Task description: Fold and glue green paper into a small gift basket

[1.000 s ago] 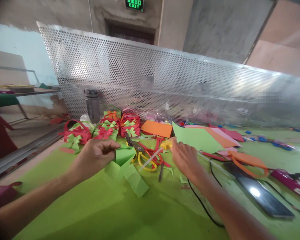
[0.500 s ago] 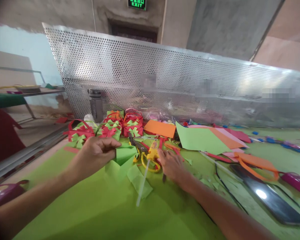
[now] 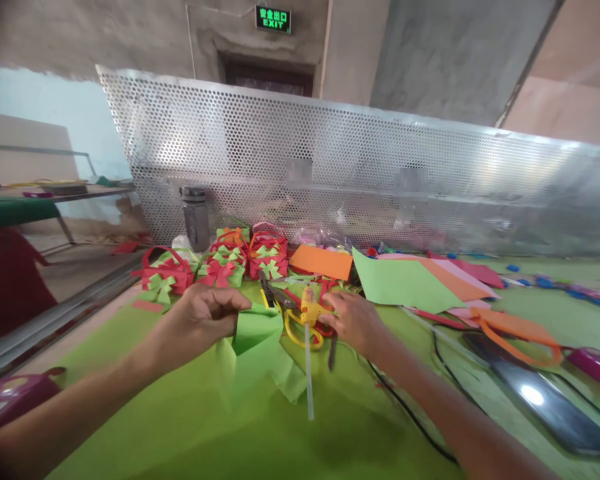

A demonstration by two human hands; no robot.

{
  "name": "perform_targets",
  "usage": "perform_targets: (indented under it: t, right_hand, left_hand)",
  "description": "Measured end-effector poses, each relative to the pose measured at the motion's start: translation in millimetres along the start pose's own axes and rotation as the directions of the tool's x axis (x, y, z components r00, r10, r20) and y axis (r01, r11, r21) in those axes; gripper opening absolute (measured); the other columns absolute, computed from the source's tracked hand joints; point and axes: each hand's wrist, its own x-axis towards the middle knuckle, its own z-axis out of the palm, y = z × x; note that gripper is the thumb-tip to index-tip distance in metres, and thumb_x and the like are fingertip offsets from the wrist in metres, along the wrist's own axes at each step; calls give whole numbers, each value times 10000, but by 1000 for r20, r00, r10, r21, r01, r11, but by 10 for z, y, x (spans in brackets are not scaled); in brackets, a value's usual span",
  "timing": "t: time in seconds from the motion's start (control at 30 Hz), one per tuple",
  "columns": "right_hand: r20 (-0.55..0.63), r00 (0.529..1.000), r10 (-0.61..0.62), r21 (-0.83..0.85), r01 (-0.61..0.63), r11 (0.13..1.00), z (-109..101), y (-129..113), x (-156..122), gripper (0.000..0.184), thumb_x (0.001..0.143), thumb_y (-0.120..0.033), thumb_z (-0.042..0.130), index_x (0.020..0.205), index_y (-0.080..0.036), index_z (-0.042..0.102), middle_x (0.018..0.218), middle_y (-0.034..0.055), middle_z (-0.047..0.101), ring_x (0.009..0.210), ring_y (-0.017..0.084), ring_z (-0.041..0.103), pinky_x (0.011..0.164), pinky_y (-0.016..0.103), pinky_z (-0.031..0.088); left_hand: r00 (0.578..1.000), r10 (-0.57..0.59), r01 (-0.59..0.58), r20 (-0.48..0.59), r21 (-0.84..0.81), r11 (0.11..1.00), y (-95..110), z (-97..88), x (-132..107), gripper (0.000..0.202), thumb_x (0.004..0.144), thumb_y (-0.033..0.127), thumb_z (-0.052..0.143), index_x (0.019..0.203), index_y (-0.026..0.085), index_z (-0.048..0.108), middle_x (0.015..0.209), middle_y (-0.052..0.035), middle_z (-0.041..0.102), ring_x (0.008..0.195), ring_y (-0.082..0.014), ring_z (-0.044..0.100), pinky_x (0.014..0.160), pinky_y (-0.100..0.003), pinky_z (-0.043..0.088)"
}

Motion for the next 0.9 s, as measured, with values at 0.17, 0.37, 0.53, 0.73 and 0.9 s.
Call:
perform_targets:
  t: [0.17, 0.37, 0.53, 0.73, 0.9]
  right_hand:
    - [-193, 981, -24, 394, 100, 914, -482, -425, -3, 200, 858, -336, 507, 907, -182, 625, 886, 33, 694, 815, 152, 639, 729, 248, 476]
    - [-167, 969, -182, 341, 230, 911, -734, -860, 43, 140, 840, -251, 543, 913, -183, 642, 828, 32, 689, 726, 138, 615, 663, 247, 455]
    - [-140, 950, -280, 200, 304, 932, -739, -945, 106, 138, 822, -144, 536, 913, -175, 635, 826, 40, 665, 727, 138, 588, 665, 254, 422]
    - [-125, 915, -383, -13, 384, 923, -688, -991, 127, 172, 790, -43, 492, 838, -166, 602, 794, 37, 624, 726, 145, 542, 656, 272, 369]
    - [-128, 919, -373, -99, 362, 927, -648, -1014, 128, 156, 782, -45, 485, 754, -180, 557, 701, 12, 580, 665, 145, 500, 627, 284, 327]
  left_hand:
    - [995, 94, -92, -17, 93, 991, 31, -3, -22, 221, 655, 108, 499, 737, 128, 703, 609, -6, 666, 510, -97, 531, 460, -184, 395]
    - [974, 226, -219, -14, 204, 954, 75, -9, -72, 276, 632, 51, 427, 674, 149, 681, 591, 21, 642, 518, -83, 519, 477, -173, 386]
    - [964, 265, -252, -15, 264, 931, 69, -7, -92, 294, 635, 31, 417, 701, 140, 682, 619, 15, 652, 532, -86, 530, 487, -177, 383]
    - [965, 262, -251, -4, 272, 929, 70, 5, -88, 302, 623, 21, 404, 688, 135, 676, 583, 23, 609, 512, -81, 485, 465, -175, 360]
    - [963, 269, -255, -11, 280, 925, 65, 15, -87, 300, 612, 12, 398, 673, 120, 671, 569, 21, 593, 504, -74, 464, 453, -166, 347]
